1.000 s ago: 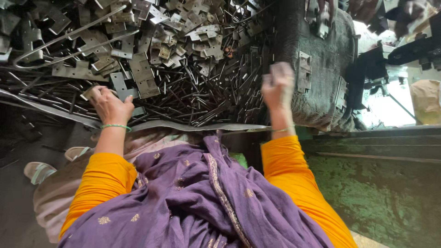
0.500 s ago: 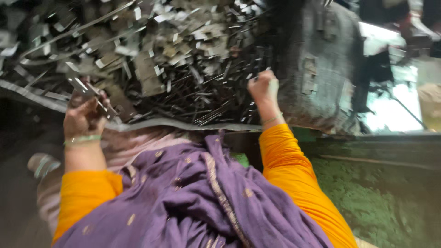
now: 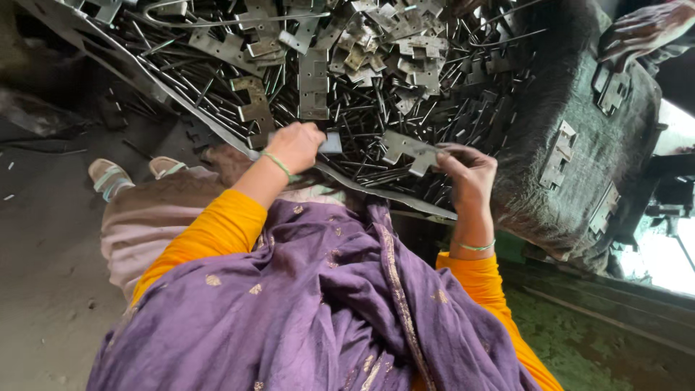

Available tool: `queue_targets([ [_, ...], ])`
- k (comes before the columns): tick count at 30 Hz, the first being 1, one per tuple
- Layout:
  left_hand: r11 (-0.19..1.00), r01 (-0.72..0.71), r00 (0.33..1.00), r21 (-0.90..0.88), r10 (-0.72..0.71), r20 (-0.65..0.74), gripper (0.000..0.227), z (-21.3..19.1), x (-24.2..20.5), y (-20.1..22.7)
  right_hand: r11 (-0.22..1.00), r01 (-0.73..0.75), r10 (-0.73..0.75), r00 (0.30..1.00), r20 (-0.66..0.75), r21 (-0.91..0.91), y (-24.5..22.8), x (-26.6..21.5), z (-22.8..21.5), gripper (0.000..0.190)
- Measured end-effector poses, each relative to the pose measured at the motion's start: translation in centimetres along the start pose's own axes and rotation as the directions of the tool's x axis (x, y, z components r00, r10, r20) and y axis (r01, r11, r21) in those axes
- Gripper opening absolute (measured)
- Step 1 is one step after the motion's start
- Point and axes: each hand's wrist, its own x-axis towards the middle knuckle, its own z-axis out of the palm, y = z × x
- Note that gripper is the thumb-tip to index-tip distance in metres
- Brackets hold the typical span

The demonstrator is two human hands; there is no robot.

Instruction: The person sorts small metal hardware pieces from a large pile on a workbench. They pick up individual items, separate them by type, and place them into a nearby container. The task is performed by hand without tools.

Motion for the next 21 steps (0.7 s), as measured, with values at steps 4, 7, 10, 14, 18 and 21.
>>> queue_targets([
  [4,0.962,-0.066,0.998,0.266,0.060,0.028,0.011,2.9,0.4,-0.7,0.892,-0.228,0.264,0.964,-0.040,0.389,2.9,0.0,-0.7,0.025],
  [7,0.969,-0.079,0.996,0.236,0.064,0.069,0.015,3.8,0.9,-1.4,0.730,-0.305,0.357,0.933,0.039,0.611,4.6,0.4,-1.4,0.037],
  [10,0.954,-0.064,0.990,0.294,0.024,0.138,0.016,3.6,1.3,-1.9,0.618,-0.391,0.375,0.909,0.182,0.681,5.5,0.4,-1.4,0.055],
  [14,0.953,-0.083,0.995,0.290,0.061,0.085,0.011,1.8,0.1,-1.9,0.581,-0.479,0.324,0.878,0.353,0.658,5.6,-1.0,-0.2,0.070],
  [18,0.912,-0.002,0.988,-0.411,-0.062,-0.143,0.014,-1.3,-0.2,-2.2,0.638,-0.501,0.324,0.863,0.386,0.585,4.5,-1.7,2.1,0.086],
  [21,-0.098,0.002,0.945,-0.995,-0.327,0.034,0.012,-3.0,-1.0,-1.7,0.638,-0.477,0.316,0.878,0.359,0.605,4.1,-1.6,3.9,0.087],
])
